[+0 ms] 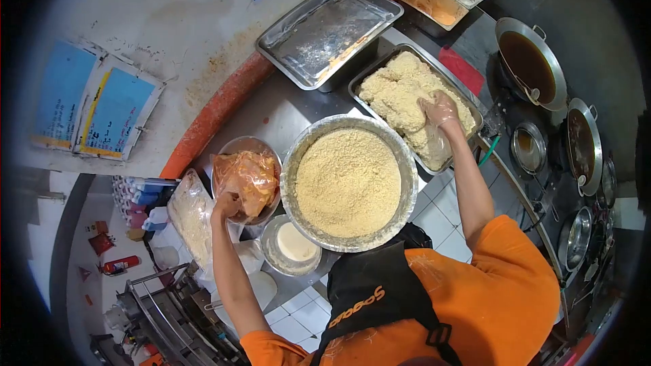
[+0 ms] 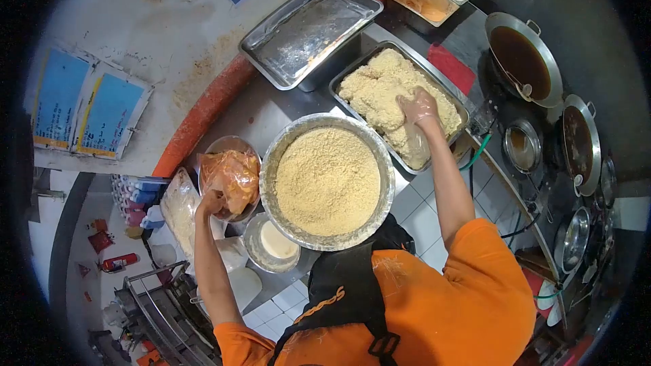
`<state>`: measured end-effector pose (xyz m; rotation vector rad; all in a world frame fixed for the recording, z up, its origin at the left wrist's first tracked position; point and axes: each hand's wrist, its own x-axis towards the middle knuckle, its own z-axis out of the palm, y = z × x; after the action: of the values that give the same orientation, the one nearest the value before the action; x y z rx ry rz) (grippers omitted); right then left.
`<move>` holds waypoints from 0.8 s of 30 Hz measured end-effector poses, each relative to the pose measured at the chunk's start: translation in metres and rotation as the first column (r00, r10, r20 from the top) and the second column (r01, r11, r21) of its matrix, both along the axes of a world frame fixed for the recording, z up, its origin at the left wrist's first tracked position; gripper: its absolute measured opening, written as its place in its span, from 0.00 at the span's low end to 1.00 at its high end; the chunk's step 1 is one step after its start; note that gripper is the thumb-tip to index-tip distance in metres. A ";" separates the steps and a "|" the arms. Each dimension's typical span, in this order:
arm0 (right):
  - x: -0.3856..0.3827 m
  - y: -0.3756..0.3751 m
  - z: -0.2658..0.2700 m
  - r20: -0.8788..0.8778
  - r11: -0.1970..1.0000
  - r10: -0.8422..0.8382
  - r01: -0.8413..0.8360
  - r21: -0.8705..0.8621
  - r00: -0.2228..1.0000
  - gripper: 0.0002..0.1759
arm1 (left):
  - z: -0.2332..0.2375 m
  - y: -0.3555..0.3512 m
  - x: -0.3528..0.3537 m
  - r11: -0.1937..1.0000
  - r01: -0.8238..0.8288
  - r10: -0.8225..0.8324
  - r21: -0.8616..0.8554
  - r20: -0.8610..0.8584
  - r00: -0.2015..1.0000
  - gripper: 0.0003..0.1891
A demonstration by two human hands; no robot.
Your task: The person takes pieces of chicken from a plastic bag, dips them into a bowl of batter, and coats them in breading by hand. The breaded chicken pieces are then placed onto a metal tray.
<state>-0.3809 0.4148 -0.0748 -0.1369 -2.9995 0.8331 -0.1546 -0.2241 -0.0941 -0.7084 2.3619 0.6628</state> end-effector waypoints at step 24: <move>0.066 -0.013 0.080 -0.005 0.952 -0.032 0.029 -0.303 0.999 0.20 | -0.006 0.026 0.010 0.865 0.280 -0.353 -0.417 -0.110 0.929 0.15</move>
<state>-0.3152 0.4018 0.0053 -0.1834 -2.8302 1.2819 -0.1444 -0.1979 -0.1000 -0.4088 2.7370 0.1056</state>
